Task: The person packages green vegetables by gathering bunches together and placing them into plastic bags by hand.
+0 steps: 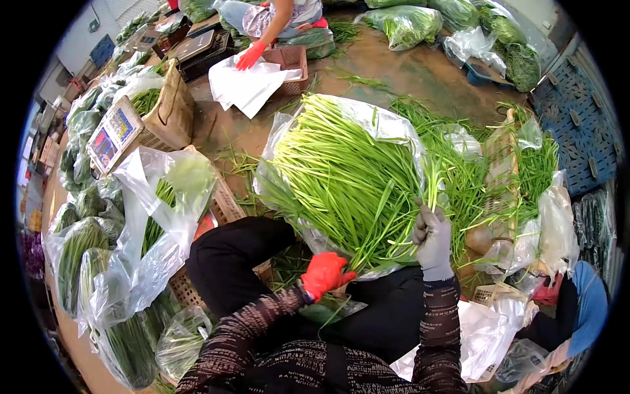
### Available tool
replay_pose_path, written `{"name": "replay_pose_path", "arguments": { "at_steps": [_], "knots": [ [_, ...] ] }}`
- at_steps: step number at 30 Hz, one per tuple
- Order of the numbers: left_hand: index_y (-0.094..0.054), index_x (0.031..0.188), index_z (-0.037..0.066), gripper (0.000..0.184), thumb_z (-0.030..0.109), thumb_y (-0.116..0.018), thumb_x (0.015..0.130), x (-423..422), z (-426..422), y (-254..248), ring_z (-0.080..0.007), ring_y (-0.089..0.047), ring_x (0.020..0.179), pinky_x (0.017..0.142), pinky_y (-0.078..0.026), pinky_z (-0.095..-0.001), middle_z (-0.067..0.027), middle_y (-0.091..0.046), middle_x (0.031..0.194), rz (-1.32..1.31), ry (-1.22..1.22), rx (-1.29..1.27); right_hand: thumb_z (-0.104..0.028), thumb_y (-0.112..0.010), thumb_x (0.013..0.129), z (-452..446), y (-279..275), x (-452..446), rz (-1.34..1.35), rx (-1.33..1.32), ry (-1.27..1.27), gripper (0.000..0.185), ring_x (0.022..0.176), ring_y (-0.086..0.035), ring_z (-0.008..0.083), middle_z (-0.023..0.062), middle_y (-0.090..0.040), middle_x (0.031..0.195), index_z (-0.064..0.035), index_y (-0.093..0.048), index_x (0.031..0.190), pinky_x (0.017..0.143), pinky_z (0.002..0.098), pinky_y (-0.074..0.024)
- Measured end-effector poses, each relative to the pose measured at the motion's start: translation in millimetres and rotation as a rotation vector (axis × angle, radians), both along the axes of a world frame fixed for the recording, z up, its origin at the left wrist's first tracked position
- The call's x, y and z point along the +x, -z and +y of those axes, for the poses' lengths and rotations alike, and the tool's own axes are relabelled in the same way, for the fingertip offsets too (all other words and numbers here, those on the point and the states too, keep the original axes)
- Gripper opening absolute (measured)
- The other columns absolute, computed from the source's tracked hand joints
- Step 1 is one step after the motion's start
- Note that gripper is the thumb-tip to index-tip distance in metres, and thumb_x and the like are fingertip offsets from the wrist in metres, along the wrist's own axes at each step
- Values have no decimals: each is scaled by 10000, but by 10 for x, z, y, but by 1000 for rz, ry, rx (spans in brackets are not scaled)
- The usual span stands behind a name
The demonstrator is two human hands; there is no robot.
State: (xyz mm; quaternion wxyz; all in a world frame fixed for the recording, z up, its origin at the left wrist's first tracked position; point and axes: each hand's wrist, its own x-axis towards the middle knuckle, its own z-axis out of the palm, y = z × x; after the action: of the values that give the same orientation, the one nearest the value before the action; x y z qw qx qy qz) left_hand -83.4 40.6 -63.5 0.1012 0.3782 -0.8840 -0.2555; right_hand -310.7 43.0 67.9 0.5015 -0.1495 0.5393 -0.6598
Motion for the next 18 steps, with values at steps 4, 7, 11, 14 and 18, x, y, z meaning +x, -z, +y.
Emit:
{"name": "replay_pose_path", "arguments": {
  "at_steps": [4, 7, 11, 14, 18],
  "knots": [
    [-668, 842, 75, 272, 320, -676, 725, -150, -66, 146, -306, -605, 730, 646, -470, -370, -170, -634, 791, 202, -133, 392, -175, -544, 880, 45, -14, 87, 48, 56, 6, 230, 418, -247, 41, -52, -311, 564, -9, -549, 1040, 381, 206, -186],
    [-649, 840, 45, 170, 206, -653, 786, -31, -144, 68, -187, -611, 710, 639, -467, -303, -88, -653, 819, 409, -346, 866, -170, -515, 886, 144, 21, 103, -43, 36, -59, 226, 384, -218, 43, -64, -264, 523, -8, -551, 1041, 362, 219, -169],
    [-549, 890, 33, 119, 149, -567, 871, 226, -215, -311, -145, -590, 712, 648, -499, -286, -58, -620, 892, 789, -475, 1245, -195, -555, 869, 272, 263, 322, -293, 52, -186, 255, 371, -290, 59, -34, -306, 510, -4, -564, 1038, 340, 228, -214],
    [-499, 910, 41, 96, 136, -510, 905, 315, -171, -439, -144, -573, 685, 646, -524, -296, -75, -583, 954, 878, -541, 1307, -158, -559, 832, 343, 391, 784, -106, 274, -277, 185, 409, -352, 70, 18, -469, 635, 6, -536, 914, 362, 234, -296],
    [-508, 986, 30, 167, 133, -572, 872, 229, -6, -569, -128, -570, 594, 550, -481, -252, -45, -565, 801, 785, -515, 1141, -201, -618, 840, 400, 402, 1126, -302, 394, -254, 205, 394, -364, 78, -16, -434, 572, -21, -519, 842, 369, 228, -266]
  ]
}}
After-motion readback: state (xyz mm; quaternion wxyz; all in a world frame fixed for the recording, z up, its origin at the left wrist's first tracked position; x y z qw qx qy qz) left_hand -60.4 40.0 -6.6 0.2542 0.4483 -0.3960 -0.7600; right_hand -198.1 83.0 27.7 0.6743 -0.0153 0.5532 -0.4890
